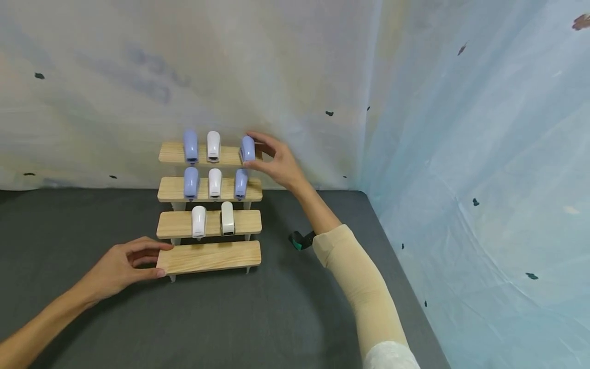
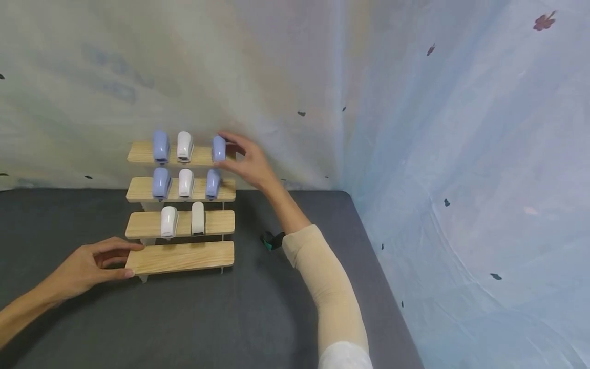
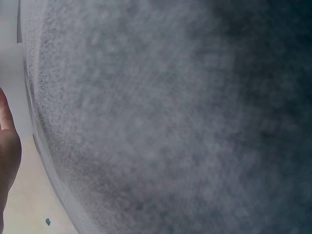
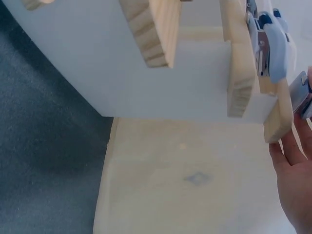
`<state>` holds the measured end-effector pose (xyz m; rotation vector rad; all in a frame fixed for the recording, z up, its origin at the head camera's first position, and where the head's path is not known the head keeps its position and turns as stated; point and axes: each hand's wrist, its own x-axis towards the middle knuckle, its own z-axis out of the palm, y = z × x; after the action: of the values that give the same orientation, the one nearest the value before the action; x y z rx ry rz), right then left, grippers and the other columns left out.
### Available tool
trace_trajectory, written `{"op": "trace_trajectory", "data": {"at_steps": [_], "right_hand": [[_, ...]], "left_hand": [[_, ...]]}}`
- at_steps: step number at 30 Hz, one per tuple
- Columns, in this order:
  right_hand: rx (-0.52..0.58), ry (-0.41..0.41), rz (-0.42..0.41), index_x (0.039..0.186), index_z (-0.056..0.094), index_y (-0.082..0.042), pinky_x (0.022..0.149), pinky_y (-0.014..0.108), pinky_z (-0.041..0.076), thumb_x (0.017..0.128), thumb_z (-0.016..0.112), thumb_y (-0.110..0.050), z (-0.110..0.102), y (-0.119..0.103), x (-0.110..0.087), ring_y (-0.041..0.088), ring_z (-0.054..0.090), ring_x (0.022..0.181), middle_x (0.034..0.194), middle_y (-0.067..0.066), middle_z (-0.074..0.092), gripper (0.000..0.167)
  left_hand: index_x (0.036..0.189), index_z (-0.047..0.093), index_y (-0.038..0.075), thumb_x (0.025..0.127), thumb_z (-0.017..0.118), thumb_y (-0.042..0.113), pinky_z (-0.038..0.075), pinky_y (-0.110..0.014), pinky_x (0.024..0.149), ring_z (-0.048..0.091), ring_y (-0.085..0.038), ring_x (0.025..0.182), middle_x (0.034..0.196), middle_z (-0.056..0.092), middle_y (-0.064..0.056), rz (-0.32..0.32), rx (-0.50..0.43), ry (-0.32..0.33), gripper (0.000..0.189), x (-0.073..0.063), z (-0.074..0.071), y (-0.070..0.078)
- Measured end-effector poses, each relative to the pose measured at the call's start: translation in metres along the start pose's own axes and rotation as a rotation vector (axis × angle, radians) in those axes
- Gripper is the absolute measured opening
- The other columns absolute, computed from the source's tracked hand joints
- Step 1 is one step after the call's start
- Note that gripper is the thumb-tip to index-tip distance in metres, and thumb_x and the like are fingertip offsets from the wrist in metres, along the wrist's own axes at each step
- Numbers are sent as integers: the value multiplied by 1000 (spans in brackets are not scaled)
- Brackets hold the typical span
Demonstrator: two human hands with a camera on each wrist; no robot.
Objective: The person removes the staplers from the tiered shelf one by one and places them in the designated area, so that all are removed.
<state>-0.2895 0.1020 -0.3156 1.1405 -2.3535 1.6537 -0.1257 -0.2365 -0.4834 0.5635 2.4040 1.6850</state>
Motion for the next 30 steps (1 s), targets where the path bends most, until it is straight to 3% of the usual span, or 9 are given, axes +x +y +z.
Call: {"op": "trace_trajectory", "data": {"at_steps": [10,16,24,30], "right_hand": [[-46,48,1,138,48,13,104,54,41,84,76,7,-10,-1,-17,41,54,121,135,29,52,61],[2,60,8,139,48,12,98,58,44,84,73,9,-19,5,-27,46,55,115,133,30,53,60],[11,72,102,141,49,7,87,43,55,86,73,7,-32,12,-42,44,62,108,138,22,52,60],[7,65,146,143,47,6,86,41,55,86,73,6,-39,18,-53,46,60,111,137,25,52,62]], "left_hand": [[133,60,1,87,77,5,54,-25,84,65,-7,105,123,58,-4,28,-15,-2,50,-2,-2,-2],[133,60,3,87,77,7,53,-23,85,64,-6,106,123,58,-5,21,4,0,50,-1,-2,-1],[132,62,7,87,78,10,53,-22,84,63,-2,105,120,56,-4,22,54,11,48,-1,-1,2],[132,62,7,86,79,11,54,-22,82,64,-2,104,120,56,-4,16,54,12,49,-1,-1,3]]}}
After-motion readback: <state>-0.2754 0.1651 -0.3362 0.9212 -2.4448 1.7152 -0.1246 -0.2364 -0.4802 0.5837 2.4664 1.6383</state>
